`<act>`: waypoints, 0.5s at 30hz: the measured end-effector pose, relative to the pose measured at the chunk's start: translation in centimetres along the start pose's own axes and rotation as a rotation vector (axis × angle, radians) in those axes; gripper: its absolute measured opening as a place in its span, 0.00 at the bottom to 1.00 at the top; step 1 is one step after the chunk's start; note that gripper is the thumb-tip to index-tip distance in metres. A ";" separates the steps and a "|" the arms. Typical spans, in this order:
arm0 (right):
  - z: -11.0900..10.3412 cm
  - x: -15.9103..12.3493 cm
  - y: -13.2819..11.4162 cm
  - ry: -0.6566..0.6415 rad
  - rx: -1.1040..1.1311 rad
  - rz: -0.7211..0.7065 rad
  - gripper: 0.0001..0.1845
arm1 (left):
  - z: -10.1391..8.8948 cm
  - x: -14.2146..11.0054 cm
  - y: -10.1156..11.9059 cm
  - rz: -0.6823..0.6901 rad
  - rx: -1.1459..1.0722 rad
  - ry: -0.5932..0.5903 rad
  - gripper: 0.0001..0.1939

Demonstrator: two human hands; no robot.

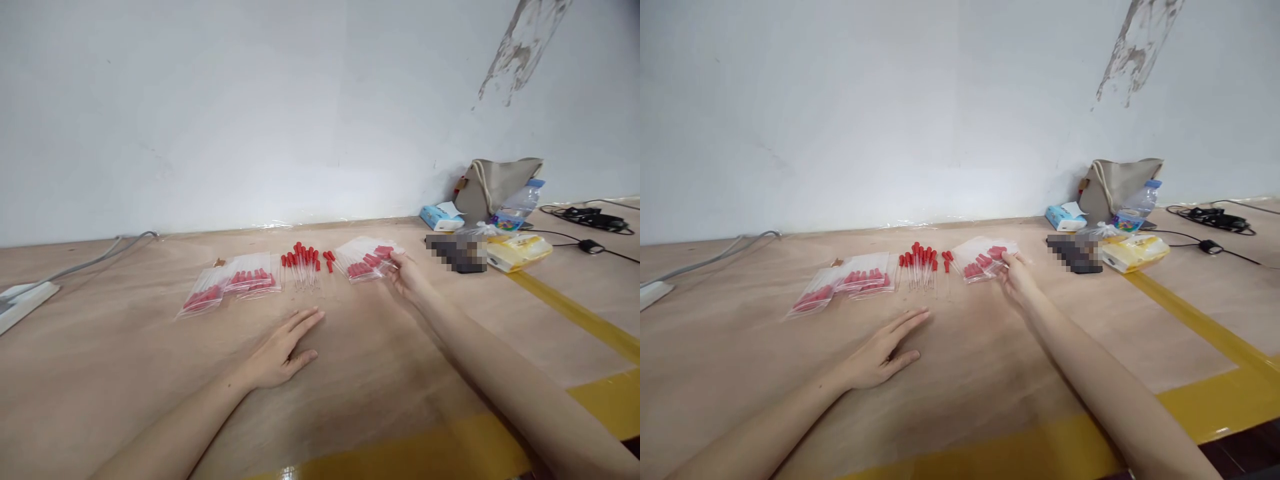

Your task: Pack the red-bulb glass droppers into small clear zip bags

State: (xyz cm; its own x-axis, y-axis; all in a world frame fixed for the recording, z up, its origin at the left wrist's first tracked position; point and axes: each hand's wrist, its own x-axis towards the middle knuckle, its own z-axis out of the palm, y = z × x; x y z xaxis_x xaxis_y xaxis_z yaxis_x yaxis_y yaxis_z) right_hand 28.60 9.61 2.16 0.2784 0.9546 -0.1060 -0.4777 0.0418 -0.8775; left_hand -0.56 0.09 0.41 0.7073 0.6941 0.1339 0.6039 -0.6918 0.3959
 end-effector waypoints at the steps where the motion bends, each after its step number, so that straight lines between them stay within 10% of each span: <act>1: 0.6 0.5 0.7 0.030 -0.020 0.019 0.08 | 0.0 0.0 0.0 -0.002 0.002 0.001 0.30; 7: 0.5 0.1 2.5 0.054 -0.160 0.145 0.07 | 0.0 -0.1 0.2 -0.008 0.009 0.010 0.28; 11: -2.6 0.6 -0.1 -0.103 -0.880 0.291 0.17 | 0.1 -0.1 0.1 -0.020 0.007 0.007 0.28; 15: -3.7 3.8 -2.0 0.087 -1.573 -0.155 0.15 | 0.1 0.0 0.0 0.003 0.021 0.014 0.27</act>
State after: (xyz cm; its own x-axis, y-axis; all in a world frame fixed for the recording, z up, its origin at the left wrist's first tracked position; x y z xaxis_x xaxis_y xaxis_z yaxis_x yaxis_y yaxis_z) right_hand 33.68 12.10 1.80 0.3118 0.9488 0.0503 0.8488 -0.2544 -0.4635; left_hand -0.51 0.03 0.30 0.7038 0.6949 0.1474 0.6098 -0.6975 0.3764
